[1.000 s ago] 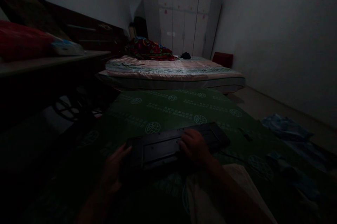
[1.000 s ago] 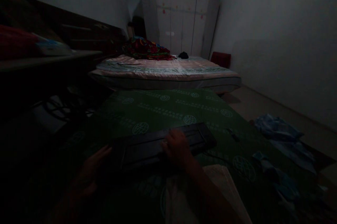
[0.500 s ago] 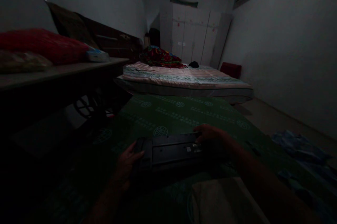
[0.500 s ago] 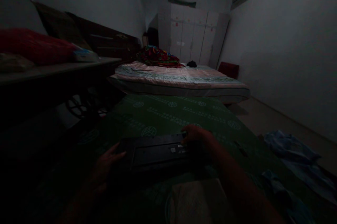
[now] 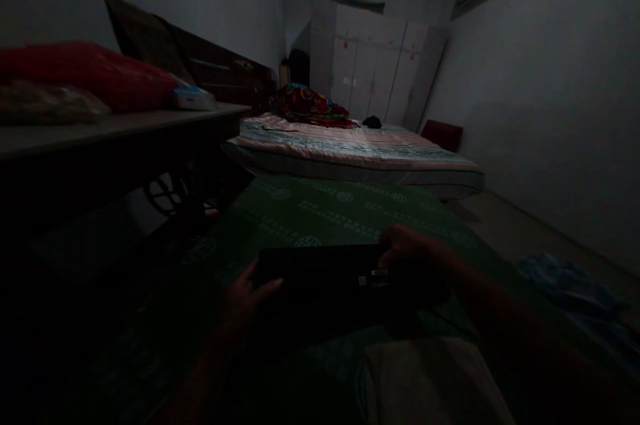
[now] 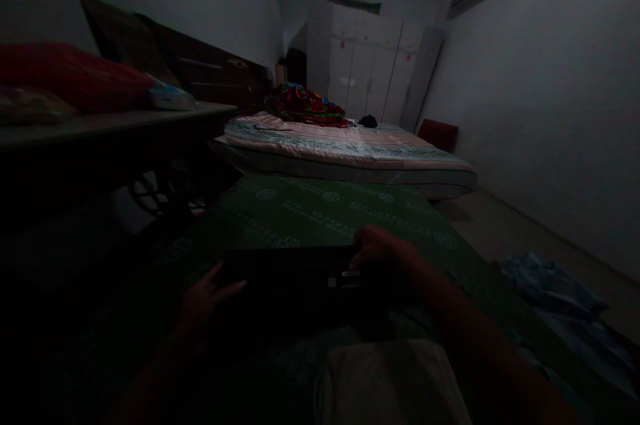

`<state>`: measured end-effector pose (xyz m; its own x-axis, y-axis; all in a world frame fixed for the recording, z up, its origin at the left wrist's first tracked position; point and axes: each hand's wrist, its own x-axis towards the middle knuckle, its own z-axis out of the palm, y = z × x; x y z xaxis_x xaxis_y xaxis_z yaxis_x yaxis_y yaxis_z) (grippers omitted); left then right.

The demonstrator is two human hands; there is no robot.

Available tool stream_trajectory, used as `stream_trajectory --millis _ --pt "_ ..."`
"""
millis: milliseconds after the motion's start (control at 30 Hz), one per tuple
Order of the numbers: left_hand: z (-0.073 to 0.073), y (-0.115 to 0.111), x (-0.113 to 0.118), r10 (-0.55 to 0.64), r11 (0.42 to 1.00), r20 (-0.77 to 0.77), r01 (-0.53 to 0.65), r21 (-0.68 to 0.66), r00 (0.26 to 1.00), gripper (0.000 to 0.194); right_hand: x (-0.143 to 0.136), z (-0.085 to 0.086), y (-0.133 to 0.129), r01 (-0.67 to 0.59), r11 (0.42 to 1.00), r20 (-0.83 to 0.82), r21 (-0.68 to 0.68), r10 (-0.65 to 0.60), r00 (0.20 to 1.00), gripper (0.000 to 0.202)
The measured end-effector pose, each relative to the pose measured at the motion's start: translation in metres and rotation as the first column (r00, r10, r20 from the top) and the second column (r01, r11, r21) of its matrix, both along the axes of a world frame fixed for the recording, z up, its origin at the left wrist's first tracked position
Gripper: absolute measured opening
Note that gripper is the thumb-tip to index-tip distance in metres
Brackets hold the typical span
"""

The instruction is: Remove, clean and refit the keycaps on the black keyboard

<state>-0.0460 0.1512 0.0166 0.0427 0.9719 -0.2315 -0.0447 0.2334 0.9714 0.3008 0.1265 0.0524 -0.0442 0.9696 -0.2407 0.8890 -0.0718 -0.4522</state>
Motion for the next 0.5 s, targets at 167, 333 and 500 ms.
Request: stream_trajectory --millis 167,333,500 --pt "0.006 0.000 -0.003 -0.053 0.994 -0.193 0.070 0.086 0.980 0.050 -0.006 0.019 -0.013 -0.081 0.984 0.264 0.160 0.037 0.964 0.040" --pt "0.009 -0.003 -0.001 0.001 0.991 -0.266 0.033 0.126 0.964 0.039 -0.016 0.029 -0.034 -0.078 0.955 0.443 0.285 -0.059 0.894 0.040" --pt "0.002 -0.002 0.000 -0.029 0.963 -0.247 0.093 0.254 0.969 0.043 -0.020 0.009 -0.052 -0.109 0.905 0.506 0.412 -0.128 0.853 0.034"
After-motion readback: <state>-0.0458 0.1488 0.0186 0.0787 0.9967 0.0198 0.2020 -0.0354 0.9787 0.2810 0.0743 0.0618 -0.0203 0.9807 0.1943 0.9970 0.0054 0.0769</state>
